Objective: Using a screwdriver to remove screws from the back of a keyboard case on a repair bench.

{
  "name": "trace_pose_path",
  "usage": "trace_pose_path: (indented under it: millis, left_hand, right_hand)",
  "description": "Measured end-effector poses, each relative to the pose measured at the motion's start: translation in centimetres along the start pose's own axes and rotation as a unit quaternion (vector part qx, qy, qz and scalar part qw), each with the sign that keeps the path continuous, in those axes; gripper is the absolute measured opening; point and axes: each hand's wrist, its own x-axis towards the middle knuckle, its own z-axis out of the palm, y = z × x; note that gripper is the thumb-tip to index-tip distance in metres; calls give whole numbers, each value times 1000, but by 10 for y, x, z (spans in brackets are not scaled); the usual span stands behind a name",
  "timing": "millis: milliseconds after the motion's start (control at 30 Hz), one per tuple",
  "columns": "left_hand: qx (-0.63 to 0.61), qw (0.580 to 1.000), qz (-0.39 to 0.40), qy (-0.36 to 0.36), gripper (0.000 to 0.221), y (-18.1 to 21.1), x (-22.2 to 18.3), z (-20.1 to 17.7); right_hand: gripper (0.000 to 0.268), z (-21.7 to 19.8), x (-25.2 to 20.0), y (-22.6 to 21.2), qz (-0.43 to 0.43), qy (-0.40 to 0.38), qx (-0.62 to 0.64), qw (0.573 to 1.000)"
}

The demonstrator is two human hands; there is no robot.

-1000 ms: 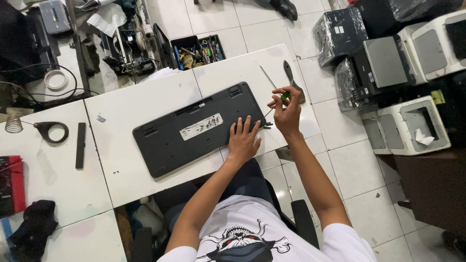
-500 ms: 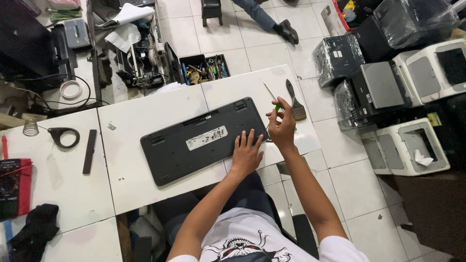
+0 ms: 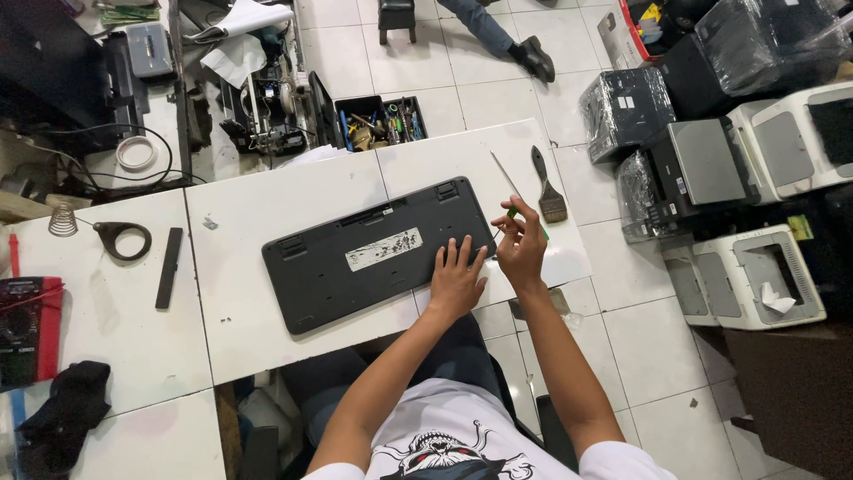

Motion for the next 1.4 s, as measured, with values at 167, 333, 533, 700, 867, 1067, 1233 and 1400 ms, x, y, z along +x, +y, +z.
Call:
trace_pose_path:
  millis: [167,333,533,700,867,1067,1233,1400]
  left_hand:
    - [-3,1000,-3,1,73,1,-1,-5]
    - [-4,1000,-1,4,74,1,-2,-8]
    - [-15,1000,0,10,77,-4,-8,4]
    - [6,999,8,50,87,-8,-10,10]
    - [5,999,9,44,86,-8,-11,9]
    - [6,999,10,51,86,-10,-10,11]
    - [13,998,8,60,87,-10,-10,12]
    - [6,998,9,58,86,-10,-10,12]
  right_hand:
    - [38,-6,-4,4,6,-15,43,999]
    - [42,-11,-4,4,11,-38,76,996]
    - [41,-12,5,-22,11,-41,95,995]
    - [41,-8,-2,-23,22,40,24,999]
    - [39,-12,-3,-28,9,52,-35,998]
    - [26,-33,3,-32,-12,4,-7,1000]
    - [31,-38,-7,-12,-45,18,-42,998]
    - [27,-32,-3,-45,-33,-25,2,999]
